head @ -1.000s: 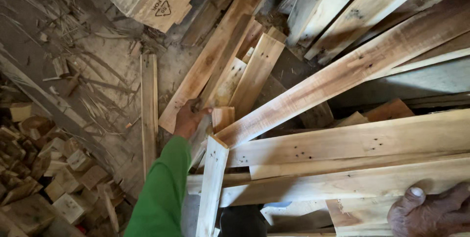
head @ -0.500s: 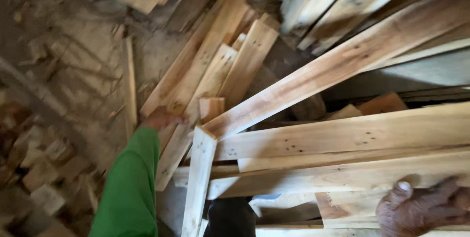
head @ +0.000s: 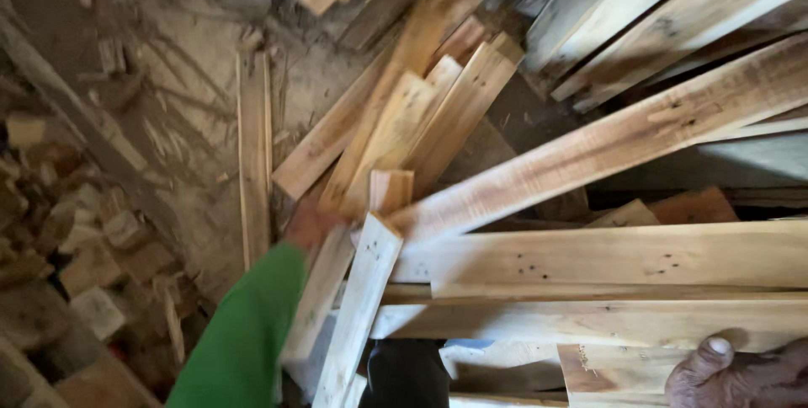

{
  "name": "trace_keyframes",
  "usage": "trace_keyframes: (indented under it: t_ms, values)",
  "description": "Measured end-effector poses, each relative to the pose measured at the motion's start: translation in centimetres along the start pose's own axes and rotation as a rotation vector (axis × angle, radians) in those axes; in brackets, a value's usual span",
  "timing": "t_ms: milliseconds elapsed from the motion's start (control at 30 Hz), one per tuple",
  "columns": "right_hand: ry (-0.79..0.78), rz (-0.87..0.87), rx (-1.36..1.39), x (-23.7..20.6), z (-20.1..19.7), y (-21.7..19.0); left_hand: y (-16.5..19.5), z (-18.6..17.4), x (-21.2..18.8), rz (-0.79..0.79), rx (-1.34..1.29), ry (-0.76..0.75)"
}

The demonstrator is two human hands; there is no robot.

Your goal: The person repairs a wooden pallet, placing wood blocks and boards onto the pallet deck and hammering nails to fasten them. They reposition boards, hold nails in place, and strike them with a hammer while working over a pile of pallet parts.

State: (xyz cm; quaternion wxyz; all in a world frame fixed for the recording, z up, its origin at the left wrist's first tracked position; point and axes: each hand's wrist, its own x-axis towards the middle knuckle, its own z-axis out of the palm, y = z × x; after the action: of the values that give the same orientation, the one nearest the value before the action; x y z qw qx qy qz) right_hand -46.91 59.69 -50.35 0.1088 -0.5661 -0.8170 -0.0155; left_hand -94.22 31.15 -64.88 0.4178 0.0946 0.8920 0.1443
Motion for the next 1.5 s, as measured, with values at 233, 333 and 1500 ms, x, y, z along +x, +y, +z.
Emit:
trace_keyframes:
  t_ms: [233, 333, 1500]
  values:
    - [-0.009, 0.059, -0.003, 0.1, -1.7, -0.3, -2.9, -11.4, -9.7, 0.118, -0.128, -0.402]
    - [-0.069, 0.117, 0.077, 0.1, -2.6, -0.4, -2.0, -16.2, -16.9, -0.166, -0.161, -0.326]
    - [0.203, 1.831, 1.264, -29.5, -64.8, -11.7, 29.0, 1.7, -84.3, 0.946, 0.463, -1.484]
